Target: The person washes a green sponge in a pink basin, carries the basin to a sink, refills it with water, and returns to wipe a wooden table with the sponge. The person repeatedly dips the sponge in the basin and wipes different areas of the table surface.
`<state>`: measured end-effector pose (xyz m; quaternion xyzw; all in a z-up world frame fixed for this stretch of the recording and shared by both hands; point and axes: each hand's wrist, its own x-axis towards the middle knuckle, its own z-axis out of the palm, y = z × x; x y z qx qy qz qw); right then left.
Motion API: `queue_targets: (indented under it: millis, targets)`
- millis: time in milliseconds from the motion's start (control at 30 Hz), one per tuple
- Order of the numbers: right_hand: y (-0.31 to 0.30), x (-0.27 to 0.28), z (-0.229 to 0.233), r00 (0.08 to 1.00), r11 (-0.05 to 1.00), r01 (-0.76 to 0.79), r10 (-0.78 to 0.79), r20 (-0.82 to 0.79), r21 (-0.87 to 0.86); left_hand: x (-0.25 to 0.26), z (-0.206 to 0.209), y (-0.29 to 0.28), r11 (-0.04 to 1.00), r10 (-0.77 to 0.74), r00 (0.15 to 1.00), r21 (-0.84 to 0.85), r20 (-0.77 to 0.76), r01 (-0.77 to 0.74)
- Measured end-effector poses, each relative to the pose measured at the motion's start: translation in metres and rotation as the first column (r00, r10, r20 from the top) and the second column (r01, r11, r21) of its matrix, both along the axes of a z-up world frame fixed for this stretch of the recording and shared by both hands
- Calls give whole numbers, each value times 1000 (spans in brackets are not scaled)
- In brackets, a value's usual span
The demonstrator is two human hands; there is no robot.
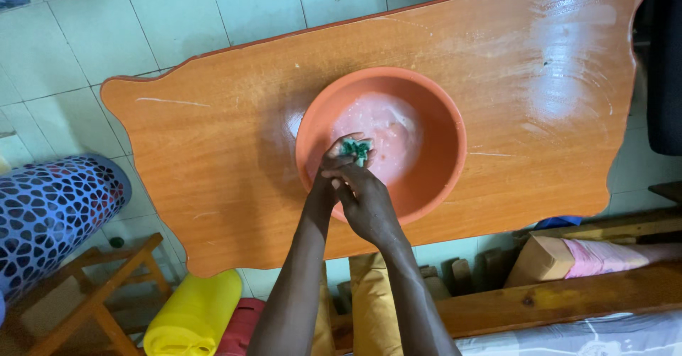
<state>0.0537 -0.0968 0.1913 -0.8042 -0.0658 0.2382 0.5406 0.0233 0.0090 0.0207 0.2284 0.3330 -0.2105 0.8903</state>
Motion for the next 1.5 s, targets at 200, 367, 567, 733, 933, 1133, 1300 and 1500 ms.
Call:
queue_targets:
  millis: [200, 367, 567, 733, 933, 1133, 1300, 1500]
  targets:
    - [-22, -11, -35, 943, 974, 222, -201, -265, 54, -8, -12, -5, 949, -60, 989, 298, -137, 99]
    - [-46, -16, -64, 842, 923, 384, -357, -404, -17, 8, 1, -17, 844, -61, 933, 480, -354, 237]
    - [-41, -24, -86, 845, 911, 408, -404, -350, -67, 17, 15, -33, 773, -36, 923, 575, -383, 268]
    - [-28, -32, -104, 780, 867, 489, -485, -395, -97, 7, 14, -41, 806, -77, 951, 542, -301, 237]
    - [-38, -26, -123, 789, 866, 473, -499, -359, -164, -2, 33, -40, 858, -205, 947, 419, -248, 296]
    - [-59, -30, -131, 678, 780, 622, -492, -547, 69, 1, 35, -28, 826, -130, 954, 503, -270, 255]
    - [-54, -37, -133, 637, 771, 635, -491, -594, 45, -3, 15, -37, 745, -69, 938, 608, -340, 276]
    - [-47, -38, -136, 683, 811, 585, -478, -552, 21, -7, 0, -37, 764, 35, 941, 616, -338, 193]
